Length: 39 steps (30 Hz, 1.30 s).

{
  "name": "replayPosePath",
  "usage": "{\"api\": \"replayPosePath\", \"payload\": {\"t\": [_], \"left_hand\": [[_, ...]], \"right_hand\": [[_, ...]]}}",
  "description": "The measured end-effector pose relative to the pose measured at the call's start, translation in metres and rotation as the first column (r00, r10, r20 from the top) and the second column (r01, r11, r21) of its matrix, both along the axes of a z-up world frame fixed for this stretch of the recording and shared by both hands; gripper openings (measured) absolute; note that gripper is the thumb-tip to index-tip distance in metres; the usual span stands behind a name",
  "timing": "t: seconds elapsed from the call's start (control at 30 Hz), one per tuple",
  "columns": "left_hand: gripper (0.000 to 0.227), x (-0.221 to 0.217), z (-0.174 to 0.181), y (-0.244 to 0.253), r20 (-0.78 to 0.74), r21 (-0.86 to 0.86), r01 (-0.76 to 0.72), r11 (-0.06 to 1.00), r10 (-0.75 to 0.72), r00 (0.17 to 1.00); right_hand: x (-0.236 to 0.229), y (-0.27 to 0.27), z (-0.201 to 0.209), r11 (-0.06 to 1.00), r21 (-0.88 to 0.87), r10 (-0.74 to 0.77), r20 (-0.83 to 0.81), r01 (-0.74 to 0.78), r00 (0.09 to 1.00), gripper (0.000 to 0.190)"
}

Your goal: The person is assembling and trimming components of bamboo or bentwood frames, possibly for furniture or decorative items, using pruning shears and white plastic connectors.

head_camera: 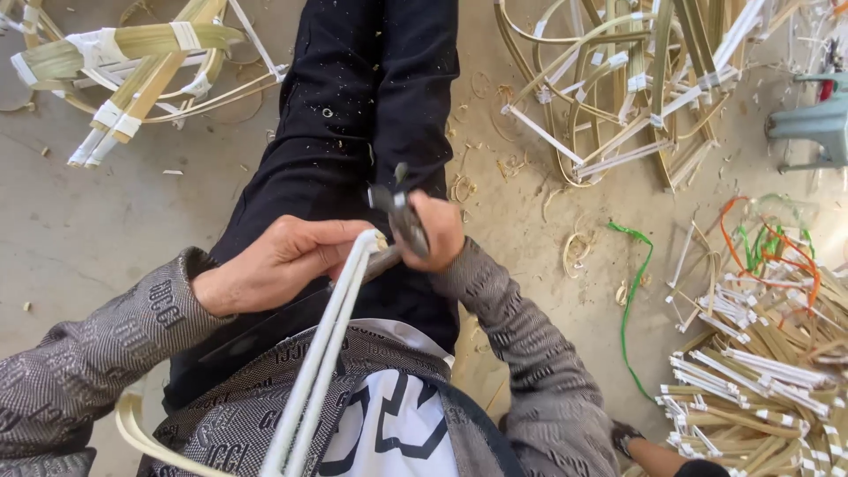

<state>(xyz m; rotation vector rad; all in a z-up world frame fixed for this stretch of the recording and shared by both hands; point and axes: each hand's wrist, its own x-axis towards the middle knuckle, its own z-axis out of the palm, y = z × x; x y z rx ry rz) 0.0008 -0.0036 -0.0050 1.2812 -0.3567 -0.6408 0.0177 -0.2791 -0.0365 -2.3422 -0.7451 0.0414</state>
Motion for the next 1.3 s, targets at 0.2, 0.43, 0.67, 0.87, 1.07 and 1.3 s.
{"api": "replayPosePath", "payload": {"t": [0.2,0.43,0.67,0.87,1.07,1.3], "left_hand": [[0.041,0.042,0.034,0.052,0.266,0.168,-0.407,0.898,0.357,0.895],[0.049,0.022,0.161,0.06,0.416,0.381,-0.548,0.745,0.392,0.821],[0.046,0.001,0.12,0.055,0.125,-0.029,-0.019,0.999,0.022,0.992],[0.039,0.022,0.066,-0.012,0.382,0.124,-0.412,0.903,0.339,0.859],[0.027,0.023,0.036,-0.047,0.277,-0.091,-0.478,0.874,0.483,0.831],[0.03,0.035,0.039,-0.012,-0.124,-0.091,-0.32,0.943,0.308,0.943]], "right_hand": [[0.015,-0.004,0.041,0.915,0.283,-0.175,-0.361,0.286,0.916,0.02],[0.02,0.011,0.057,0.603,0.668,0.186,-0.649,0.435,0.738,0.041],[0.006,0.046,0.033,0.511,0.558,-0.052,-0.739,0.654,0.671,0.039],[-0.01,0.063,0.056,0.547,0.495,0.003,-0.808,0.675,0.589,0.035],[-0.011,0.047,0.074,0.62,0.53,-0.063,-0.702,0.579,0.709,0.039],[0.018,0.027,0.098,0.941,0.187,-0.214,-0.318,0.282,0.924,0.055]]}}
